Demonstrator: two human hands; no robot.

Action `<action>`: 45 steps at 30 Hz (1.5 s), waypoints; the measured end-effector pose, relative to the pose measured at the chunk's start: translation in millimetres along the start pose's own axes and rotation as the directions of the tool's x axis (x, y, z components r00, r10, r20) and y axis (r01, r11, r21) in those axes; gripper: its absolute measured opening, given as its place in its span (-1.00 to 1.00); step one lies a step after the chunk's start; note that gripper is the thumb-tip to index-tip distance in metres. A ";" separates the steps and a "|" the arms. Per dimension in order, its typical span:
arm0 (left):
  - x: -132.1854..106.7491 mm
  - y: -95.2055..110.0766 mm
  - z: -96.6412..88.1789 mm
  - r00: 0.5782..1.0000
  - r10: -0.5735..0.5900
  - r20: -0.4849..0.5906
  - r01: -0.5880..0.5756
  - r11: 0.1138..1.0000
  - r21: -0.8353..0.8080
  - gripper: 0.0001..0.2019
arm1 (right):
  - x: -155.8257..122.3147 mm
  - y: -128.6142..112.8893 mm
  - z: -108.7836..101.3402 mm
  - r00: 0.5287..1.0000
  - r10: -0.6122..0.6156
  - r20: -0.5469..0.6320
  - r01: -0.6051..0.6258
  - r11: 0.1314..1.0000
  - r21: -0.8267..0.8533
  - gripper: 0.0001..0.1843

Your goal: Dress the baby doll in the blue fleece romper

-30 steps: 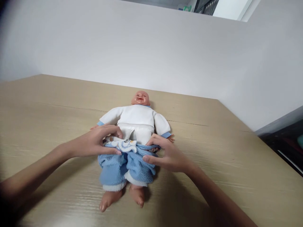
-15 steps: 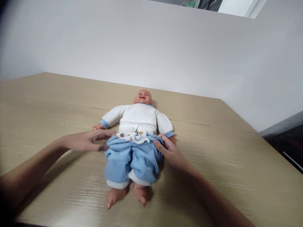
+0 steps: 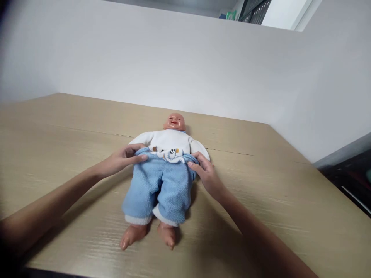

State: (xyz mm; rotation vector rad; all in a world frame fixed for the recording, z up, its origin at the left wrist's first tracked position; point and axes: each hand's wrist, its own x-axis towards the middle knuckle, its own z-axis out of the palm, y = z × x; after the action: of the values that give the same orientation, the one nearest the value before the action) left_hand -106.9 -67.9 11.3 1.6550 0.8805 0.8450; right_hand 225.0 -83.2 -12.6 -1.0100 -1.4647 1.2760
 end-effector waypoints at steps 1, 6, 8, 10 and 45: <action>4.8 0.9 -0.1 0.999 0.013 -0.032 -0.013 1.000 -0.002 -0.62 | 7.5 -0.8 0.5 1.000 -0.006 -0.012 0.007 0.999 0.032 -0.75; 27.0 -8.8 -0.4 0.985 -0.070 -0.157 0.063 0.997 -0.047 -0.55 | 41.2 10.1 4.6 0.990 0.016 -0.143 -0.014 1.000 0.013 -0.79; 29.2 -21.3 -1.4 0.984 -0.080 -0.160 0.075 0.997 -0.036 -0.53 | 43.8 17.2 5.2 0.986 0.025 -0.168 -0.027 1.000 -0.009 -0.82; 27.3 -35.9 -2.8 0.983 -0.085 -0.165 0.078 0.996 -0.046 -0.52 | 41.0 23.3 5.3 0.986 0.033 -0.161 -0.034 0.999 -0.006 -0.79; 20.0 -26.4 2.1 0.979 0.128 -0.159 -0.114 0.989 0.090 -0.66 | 26.6 4.5 5.3 0.977 -0.207 -0.043 0.192 0.954 -0.230 -0.71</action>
State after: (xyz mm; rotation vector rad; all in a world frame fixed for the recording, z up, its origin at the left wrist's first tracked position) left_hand -99.2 -46.3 -12.7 1.7414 0.9447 1.0540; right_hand 213.4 -58.3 -14.2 -1.0104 -1.6407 0.9393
